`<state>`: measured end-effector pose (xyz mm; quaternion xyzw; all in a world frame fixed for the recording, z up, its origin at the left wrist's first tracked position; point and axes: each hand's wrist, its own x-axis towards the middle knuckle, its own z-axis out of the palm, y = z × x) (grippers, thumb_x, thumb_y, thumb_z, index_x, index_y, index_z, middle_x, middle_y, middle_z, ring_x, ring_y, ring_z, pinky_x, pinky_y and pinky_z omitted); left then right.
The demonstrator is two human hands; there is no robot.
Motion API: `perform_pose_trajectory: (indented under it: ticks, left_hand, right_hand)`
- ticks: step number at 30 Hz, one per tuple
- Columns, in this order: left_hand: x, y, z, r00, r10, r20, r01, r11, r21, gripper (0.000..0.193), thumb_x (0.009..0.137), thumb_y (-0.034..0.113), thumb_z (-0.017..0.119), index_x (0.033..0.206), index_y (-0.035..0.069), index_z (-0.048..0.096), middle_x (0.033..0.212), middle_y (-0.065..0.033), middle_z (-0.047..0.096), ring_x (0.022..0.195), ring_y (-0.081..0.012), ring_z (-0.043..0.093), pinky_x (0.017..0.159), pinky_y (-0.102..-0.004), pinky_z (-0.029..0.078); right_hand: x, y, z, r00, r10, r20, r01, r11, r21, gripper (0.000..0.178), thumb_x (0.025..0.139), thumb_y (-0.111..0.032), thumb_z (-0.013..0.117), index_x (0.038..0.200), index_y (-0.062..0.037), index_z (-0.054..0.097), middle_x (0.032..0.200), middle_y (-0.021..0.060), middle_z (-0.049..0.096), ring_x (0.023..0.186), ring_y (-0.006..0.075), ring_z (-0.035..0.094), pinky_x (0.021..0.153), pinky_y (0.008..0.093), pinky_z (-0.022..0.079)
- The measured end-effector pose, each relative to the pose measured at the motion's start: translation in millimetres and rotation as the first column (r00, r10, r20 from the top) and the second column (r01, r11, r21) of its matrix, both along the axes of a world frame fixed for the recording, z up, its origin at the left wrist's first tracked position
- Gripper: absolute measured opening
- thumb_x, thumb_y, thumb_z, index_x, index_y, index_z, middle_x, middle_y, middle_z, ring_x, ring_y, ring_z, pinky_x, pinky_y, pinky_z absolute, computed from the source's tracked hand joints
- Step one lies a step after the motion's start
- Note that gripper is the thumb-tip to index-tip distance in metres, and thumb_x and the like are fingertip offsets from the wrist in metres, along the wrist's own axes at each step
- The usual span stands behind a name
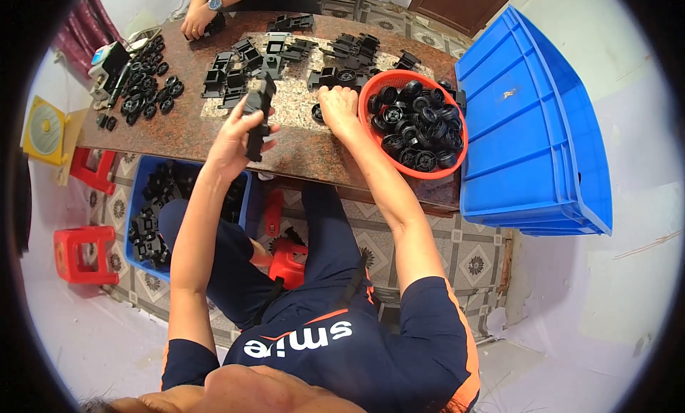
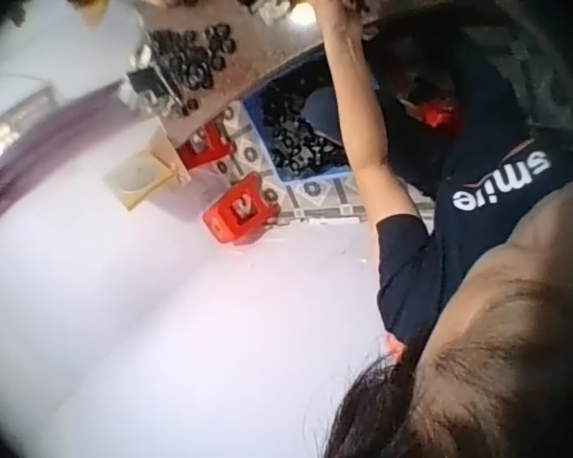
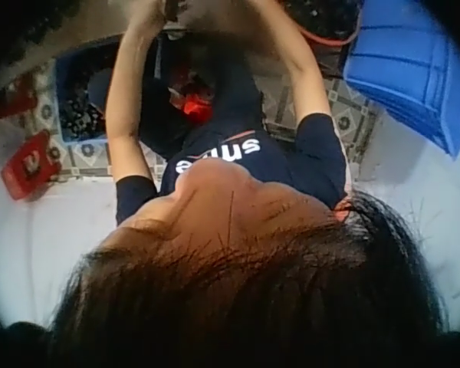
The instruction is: The person assembles small plastic gears, plastic housings, and toy wheels by hand from bins at a workspace.
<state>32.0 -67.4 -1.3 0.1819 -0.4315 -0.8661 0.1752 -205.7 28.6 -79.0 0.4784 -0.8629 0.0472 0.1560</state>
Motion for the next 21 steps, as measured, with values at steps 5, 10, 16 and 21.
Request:
perform_pose_trajectory:
  ticks: [5, 10, 16, 21]
  left_hand:
    - [0.3, 13.4, -18.9, 0.998, -0.04, 0.044, 0.041, 0.999, -0.033, 0.08, 0.084, 0.002, 0.069, 0.15, 0.019, 0.027, 0.123, -0.0061, 0.056, 0.099, -0.0241, 0.065, 0.074, -0.0371, 0.059]
    - [1.6, 25.7, -20.8, 0.989, 0.024, 0.148, -0.008, 0.995, -0.104, 0.087, 0.081, 0.003, 0.074, 0.151, 0.018, 0.025, 0.119, -0.0058, 0.055, 0.096, -0.0196, 0.063, 0.076, -0.0365, 0.056]
    - [-5.9, 31.3, -26.4, 0.991, 0.025, 0.134, -0.001, 0.985, -0.172, 0.086, 0.081, 0.002, 0.074, 0.151, 0.017, 0.026, 0.115, -0.0053, 0.053, 0.094, -0.0164, 0.061, 0.076, -0.0334, 0.056]
    - [-9.1, 40.5, -21.7, 0.991, 0.016, 0.13, 0.01, 0.98, -0.198, 0.083, 0.081, 0.002, 0.074, 0.149, 0.016, 0.029, 0.114, -0.0047, 0.052, 0.092, -0.0139, 0.06, 0.076, -0.03, 0.054]
  right_hand:
    - [4.4, 4.7, -3.7, 0.941, 0.056, -0.334, -0.094, 0.991, -0.098, 0.008, 0.081, -0.014, 0.057, 0.08, -0.01, 0.064, 0.077, 0.0071, 0.066, 0.089, 0.0251, 0.054, 0.084, 0.0439, 0.037]
    - [53.6, 22.5, 42.5, 0.908, 0.186, 0.374, 0.164, 0.665, -0.729, 0.029, 0.082, -0.002, 0.064, 0.111, -0.0048, 0.061, 0.097, 0.0081, 0.066, 0.088, 0.0217, 0.061, 0.077, 0.0356, 0.05]
    - [85.3, 52.9, 73.8, 0.059, 0.873, 0.484, 0.489, 0.397, -0.776, 0.027, 0.09, -0.002, 0.063, 0.117, 0.002, 0.059, 0.107, 0.0096, 0.067, 0.096, 0.0132, 0.064, 0.083, 0.0268, 0.053]
    - [88.2, 56.5, 71.0, 0.078, 0.794, 0.602, 0.361, 0.541, -0.76, 0.026, 0.089, -0.006, 0.068, 0.114, 0.0004, 0.063, 0.105, 0.0074, 0.068, 0.093, 0.0118, 0.065, 0.083, 0.026, 0.053]
